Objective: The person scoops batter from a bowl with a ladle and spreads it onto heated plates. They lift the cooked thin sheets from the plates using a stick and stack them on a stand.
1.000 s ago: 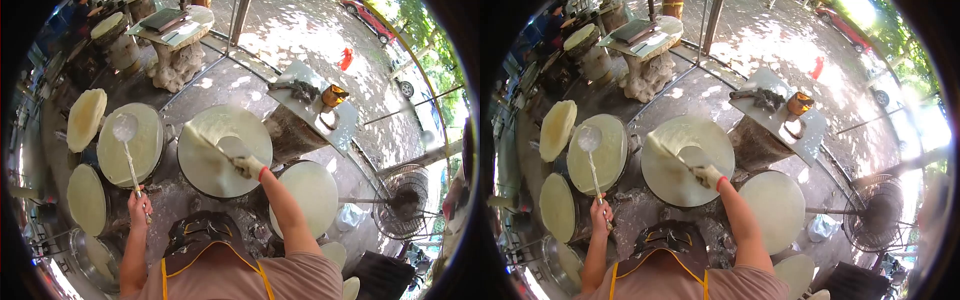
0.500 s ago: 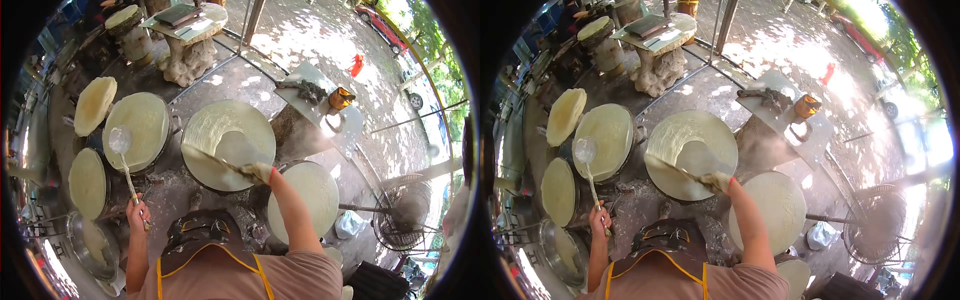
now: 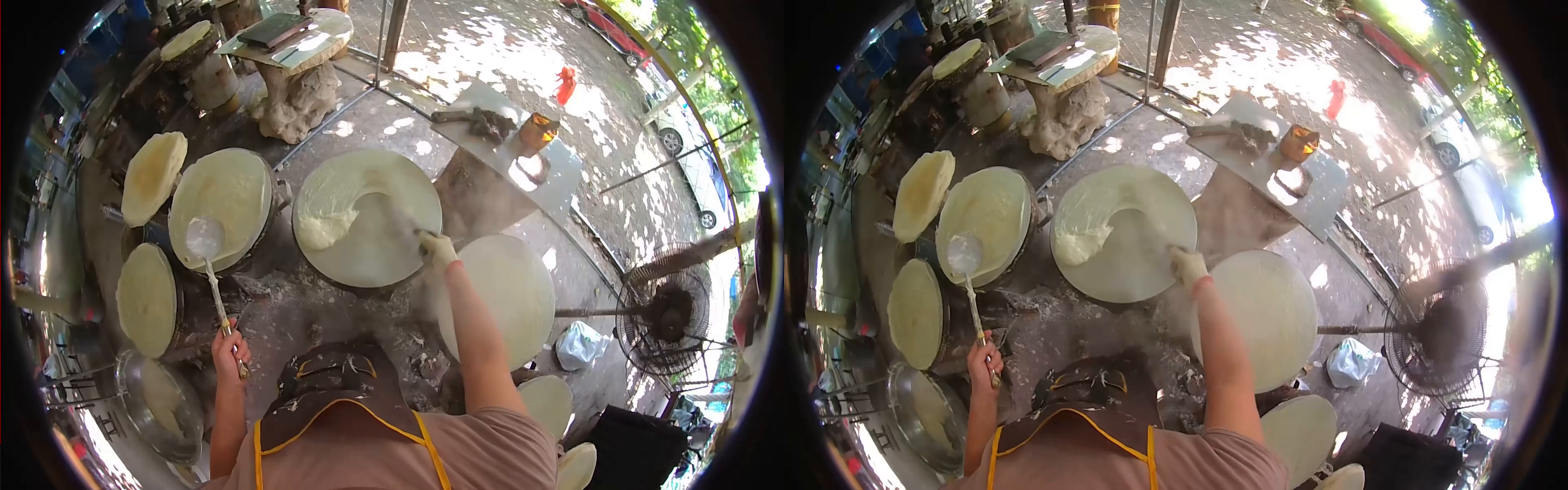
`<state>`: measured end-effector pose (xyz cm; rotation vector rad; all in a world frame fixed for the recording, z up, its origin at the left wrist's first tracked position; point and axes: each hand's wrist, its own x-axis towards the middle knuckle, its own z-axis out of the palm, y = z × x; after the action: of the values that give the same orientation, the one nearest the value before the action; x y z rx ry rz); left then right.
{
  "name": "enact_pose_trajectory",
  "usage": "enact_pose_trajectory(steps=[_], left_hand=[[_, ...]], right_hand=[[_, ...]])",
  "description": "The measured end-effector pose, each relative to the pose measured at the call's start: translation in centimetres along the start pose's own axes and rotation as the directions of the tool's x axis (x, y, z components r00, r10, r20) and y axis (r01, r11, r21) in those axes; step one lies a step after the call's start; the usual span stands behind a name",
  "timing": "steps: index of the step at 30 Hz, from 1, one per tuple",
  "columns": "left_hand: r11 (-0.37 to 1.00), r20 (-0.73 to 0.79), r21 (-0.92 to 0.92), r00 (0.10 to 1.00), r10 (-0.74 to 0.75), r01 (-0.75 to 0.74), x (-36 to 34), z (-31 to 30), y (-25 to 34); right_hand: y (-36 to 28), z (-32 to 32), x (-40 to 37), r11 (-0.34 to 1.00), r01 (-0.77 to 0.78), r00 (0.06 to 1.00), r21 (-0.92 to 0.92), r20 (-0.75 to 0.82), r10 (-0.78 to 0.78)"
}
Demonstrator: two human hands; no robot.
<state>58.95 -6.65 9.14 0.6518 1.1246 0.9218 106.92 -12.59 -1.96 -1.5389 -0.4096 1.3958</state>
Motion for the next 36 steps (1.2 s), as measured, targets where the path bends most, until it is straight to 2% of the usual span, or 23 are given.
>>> enact_pose_trajectory(steps=[2, 3, 5, 6, 7, 8, 10, 11, 12, 14, 15, 17, 20, 22, 23, 24, 26, 27, 30, 31, 32, 34, 36], left_hand=[[1.0, 0.022, 0.003, 1.0, -0.009, 0.009, 0.5, -0.5, 0.6], [1.0, 0.042, 0.004, 0.999, -0.015, 0.015, 0.9, -0.8, 1.1], [0.999, 0.08, 0.006, 0.996, -0.036, 0.036, 1.4, -2.0, 1.9], [0.999, 0.111, 0.005, 0.993, -0.042, 0.042, 1.8, -3.0, 2.1], [0.999, 0.142, 0.002, 0.989, -0.048, 0.048, 2.3, -4.2, 2.4], [0.999, 0.175, 0.0, 0.983, -0.053, 0.054, 2.9, -5.4, 2.9], [0.996, 0.206, 0.007, 0.974, -0.093, 0.094, 3.8, -7.9, 4.0], [0.993, 0.219, 0.015, 0.969, -0.118, 0.117, 4.4, -9.4, 4.8], [0.99, 0.236, 0.02, 0.961, -0.142, 0.141, 5.2, -10.9, 5.7], [0.981, 0.267, 0.025, 0.944, -0.192, 0.192, 6.5, -13.5, 7.0], [0.98, 0.294, 0.048, 0.935, -0.2, 0.194, 7.3, -14.9, 7.8], [0.98, 0.294, 0.069, 0.935, -0.197, 0.184, 8.1, -17.2, 9.3], [0.978, 0.288, 0.065, 0.935, -0.208, 0.197, 8.6, -20.1, 10.9], [0.977, 0.302, 0.026, 0.93, -0.212, 0.214, 8.8, -22.0, 11.7], [0.975, 0.332, 0.009, 0.919, -0.214, 0.224, 9.2, -23.1, 11.8], [0.973, 0.33, -0.001, 0.919, -0.217, 0.231, 9.6, -23.5, 11.9], [0.966, 0.319, -0.008, 0.916, -0.242, 0.258, 9.6, -24.4, 12.0], [0.964, 0.33, -0.011, 0.911, -0.249, 0.267, 9.6, -24.4, 12.1], [0.959, 0.365, -0.007, 0.894, -0.26, 0.282, 9.6, -24.2, 12.8], [0.959, 0.38, -0.003, 0.888, -0.26, 0.283, 9.6, -24.2, 12.9], [0.959, 0.395, -0.004, 0.882, -0.257, 0.282, 9.6, -24.2, 12.9], [0.96, 0.426, -0.009, 0.87, -0.248, 0.278, 9.5, -24.0, 12.9], [0.956, 0.451, -0.018, 0.856, -0.254, 0.294, 9.3, -23.7, 12.7]], right_hand=[[1.6, 1.3, -0.6, 0.99, 0.118, 0.984, 0.078, -0.145, -0.106], [2.3, 1.1, -1.1, 0.613, 0.587, 0.795, -0.528, 0.236, -0.558], [3.7, 1.8, -1.7, 0.857, 0.215, 0.976, -0.468, 0.117, -0.181], [3.9, 2.8, -2.3, 0.911, 0.005, 0.997, -0.412, 0.073, 0.027], [0.9, 5.6, -6.2, 0.939, -0.12, 0.991, -0.323, 0.016, 0.132], [1.8, 7.1, -7.7, 0.992, -0.101, 0.995, -0.075, -0.006, 0.101], [4.9, 10.5, -11.1, 0.911, -0.006, 0.996, 0.412, -0.074, 0.04], [6.8, 13.8, -10.5, 0.876, 0.08, 0.97, 0.477, -0.239, 0.042], [10.9, 15.8, -9.4, 0.847, 0.129, 0.976, 0.515, -0.217, -0.017], [11.6, 23.8, -8.3, 0.911, 0.06, 0.975, 0.407, -0.221, 0.034], [11.0, 27.5, -6.7, 0.935, 0.128, 0.978, 0.33, -0.197, -0.064], [8.8, 33.4, -3.5, 0.885, 0.041, 0.993, 0.464, -0.121, 0.017], [10.9, 37.7, 2.6, 0.902, 0.221, 0.939, 0.371, -0.332, -0.093], [14.2, 38.7, 3.0, 0.907, 0.315, 0.751, 0.278, -0.658, -0.059], [12.1, 40.9, -0.6, 0.974, 0.195, 0.658, 0.118, -0.752, -0.041], [12.7, 43.4, -1.2, 0.996, 0.075, 0.484, -0.041, -0.872, -0.072], [11.2, 46.6, -1.3, 1.0, -0.017, 0.48, 0.014, -0.877, 0.02], [11.4, 46.8, 0.1, 0.999, -0.003, 0.555, 0.038, -0.831, 0.034], [10.4, 43.9, 0.0, 0.987, -0.023, 0.646, -0.157, -0.756, -0.105], [9.9, 43.0, -0.6, 1.0, 0.008, 0.644, -0.015, -0.765, -0.016], [9.6, 42.7, -1.9, 0.943, 0.105, 0.646, 0.317, -0.742, 0.178], [15.2, 40.8, 1.6, 0.976, 0.167, 0.394, 0.136, -0.917, 0.06], [17.2, 40.7, 3.4, 0.982, 0.148, 0.396, 0.114, -0.917, 0.046]])
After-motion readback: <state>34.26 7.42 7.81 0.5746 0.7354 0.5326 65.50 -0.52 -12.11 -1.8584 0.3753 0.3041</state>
